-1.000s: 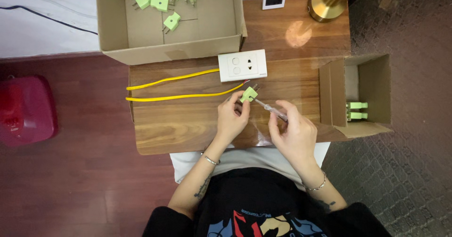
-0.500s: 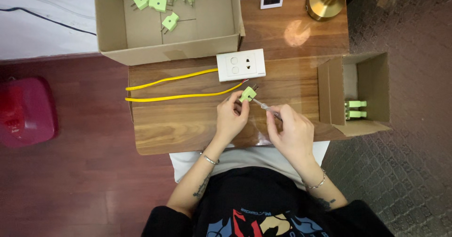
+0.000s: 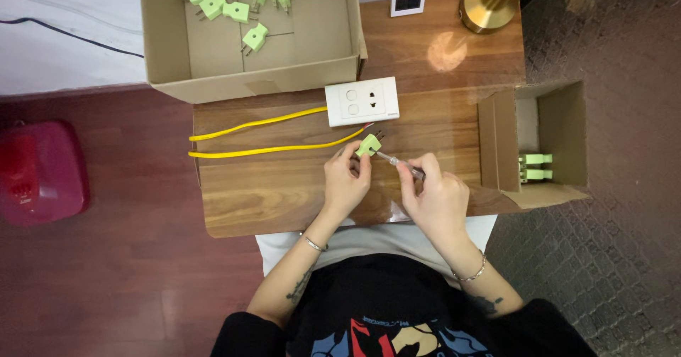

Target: The person assembles green plastic power plugs by hand using a small screwdriver, taking parts from cardboard boxes on a wooden table.

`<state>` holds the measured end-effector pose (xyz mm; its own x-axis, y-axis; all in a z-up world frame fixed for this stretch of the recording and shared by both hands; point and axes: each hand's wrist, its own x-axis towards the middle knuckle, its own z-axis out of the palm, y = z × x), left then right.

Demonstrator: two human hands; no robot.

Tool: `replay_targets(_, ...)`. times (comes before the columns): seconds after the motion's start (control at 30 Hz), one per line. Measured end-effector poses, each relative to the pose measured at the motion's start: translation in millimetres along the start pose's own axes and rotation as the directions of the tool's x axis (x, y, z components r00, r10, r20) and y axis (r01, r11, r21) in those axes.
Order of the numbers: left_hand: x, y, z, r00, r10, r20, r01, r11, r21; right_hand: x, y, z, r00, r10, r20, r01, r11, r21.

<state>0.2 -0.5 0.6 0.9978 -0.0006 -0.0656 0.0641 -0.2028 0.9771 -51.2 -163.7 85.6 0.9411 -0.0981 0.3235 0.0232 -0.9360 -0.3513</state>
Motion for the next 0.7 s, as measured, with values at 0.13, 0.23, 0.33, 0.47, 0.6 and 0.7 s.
replay_targets(0.13, -0.4, -4.2, 1.1, 1.000, -0.002, -0.016, 0.002, 1.000, -0.020, -5.5, 0.5, 7.3, 0.998, 0.055, -0.026, -0.056, 0.998, -0.038)
replay_targets(0.23, -1.1, -3.3, 1.4, 1.000, 0.000, -0.022, -0.001, 1.000, -0.024, -10.5, 0.6, 12.2, 0.997, 0.061, -0.037, -0.064, 0.994, -0.087)
replay_targets(0.33, -1.5, -0.5, 0.9, 0.999, 0.001, -0.034, -0.001, 1.000, -0.014, -12.2, 2.4, 16.4, 0.996, 0.052, -0.077, -0.060, 0.993, -0.098)
replay_targets(0.47, -0.9, -2.1, 2.0, 0.999, 0.013, -0.039, -0.013, 1.000, -0.015, -10.9, 1.8, 13.0, 0.996, 0.044, -0.071, -0.051, 0.994, -0.099)
replay_targets(0.6, -1.5, 5.7, 1.5, 0.998, 0.029, -0.051, -0.030, 0.999, -0.032, -11.2, 6.4, 11.6, 0.996, 0.025, -0.090, -0.033, 0.995, -0.090)
replay_targets(0.7, -3.1, 6.5, 2.7, 0.997, 0.030, -0.064, -0.034, 0.998, -0.060, -13.3, 9.5, 10.0, 0.997, -0.002, -0.073, -0.001, 0.999, -0.045)
